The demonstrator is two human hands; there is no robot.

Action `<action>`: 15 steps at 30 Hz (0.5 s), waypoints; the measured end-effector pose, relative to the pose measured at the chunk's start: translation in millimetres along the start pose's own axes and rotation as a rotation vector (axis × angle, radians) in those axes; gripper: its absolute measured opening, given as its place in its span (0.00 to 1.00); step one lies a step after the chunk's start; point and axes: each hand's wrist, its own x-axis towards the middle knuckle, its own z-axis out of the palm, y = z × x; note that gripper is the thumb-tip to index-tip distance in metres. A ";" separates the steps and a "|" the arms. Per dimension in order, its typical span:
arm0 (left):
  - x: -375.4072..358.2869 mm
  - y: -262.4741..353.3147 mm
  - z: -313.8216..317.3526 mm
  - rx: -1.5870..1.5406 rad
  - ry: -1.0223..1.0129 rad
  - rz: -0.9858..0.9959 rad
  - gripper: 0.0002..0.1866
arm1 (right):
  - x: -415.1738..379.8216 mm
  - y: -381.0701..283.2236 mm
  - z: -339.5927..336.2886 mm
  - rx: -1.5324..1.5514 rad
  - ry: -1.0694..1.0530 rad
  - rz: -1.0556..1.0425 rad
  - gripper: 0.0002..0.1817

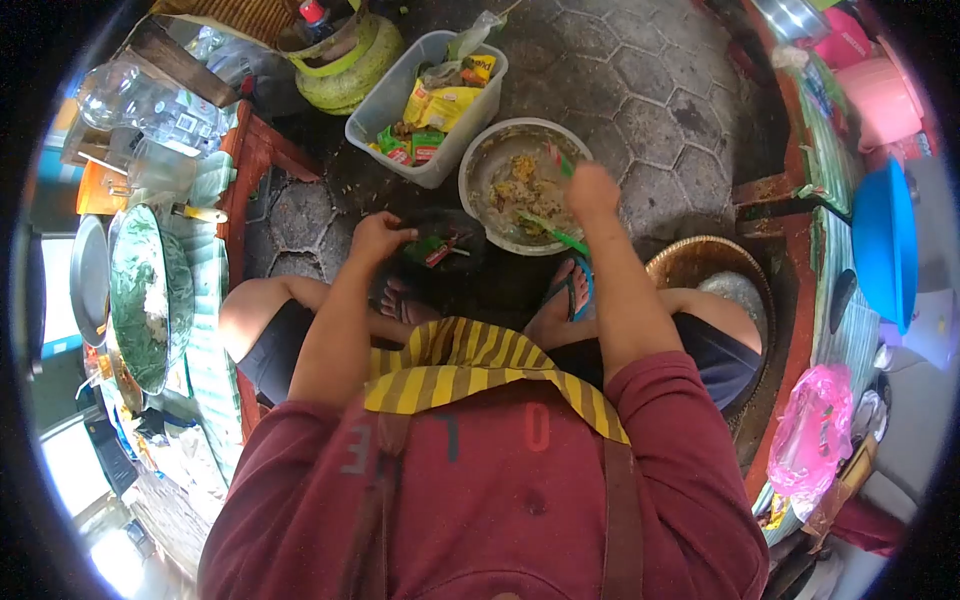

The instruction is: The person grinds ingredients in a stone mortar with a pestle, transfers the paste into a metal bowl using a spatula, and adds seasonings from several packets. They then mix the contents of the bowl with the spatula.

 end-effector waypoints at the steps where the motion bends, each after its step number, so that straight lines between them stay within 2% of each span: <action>1: 4.4 -0.5 1.7 0.006 -0.010 -0.002 0.20 | 0.3 -10.8 -17.7 0.110 0.167 -0.075 0.11; 2: 8.8 0.4 3.6 0.020 0.012 -0.017 0.21 | -0.6 -13.5 -25.3 0.216 0.337 -0.147 0.13; 3: 11.7 2.0 6.0 0.029 0.036 -0.029 0.21 | 0.4 -2.4 -13.9 0.210 0.337 -0.140 0.13; 5: 9.4 1.9 6.4 0.063 0.000 -0.020 0.21 | 7.1 23.4 18.5 -0.122 -0.020 -0.085 0.10; 9: -5.5 8.8 -4.7 0.208 0.036 -0.028 0.19 | 2.5 19.5 20.0 -0.078 -0.004 -0.018 0.08; 11: -5.9 17.3 -8.6 0.196 0.021 -0.039 0.18 | 8.7 -5.6 -13.8 0.006 0.195 -0.148 0.08; 12: -2.7 20.8 -9.5 0.188 0.024 -0.043 0.18 | 3.6 -11.3 -19.9 0.001 0.192 -0.132 0.08; 14: 3.9 21.1 -1.1 0.160 0.025 -0.015 0.17 | 1.6 -17.4 -32.9 0.277 0.542 -0.405 0.09; 15: 0.7 21.9 0.7 0.196 0.045 0.002 0.17 | 3.0 -1.2 -5.4 0.008 0.337 -0.281 0.07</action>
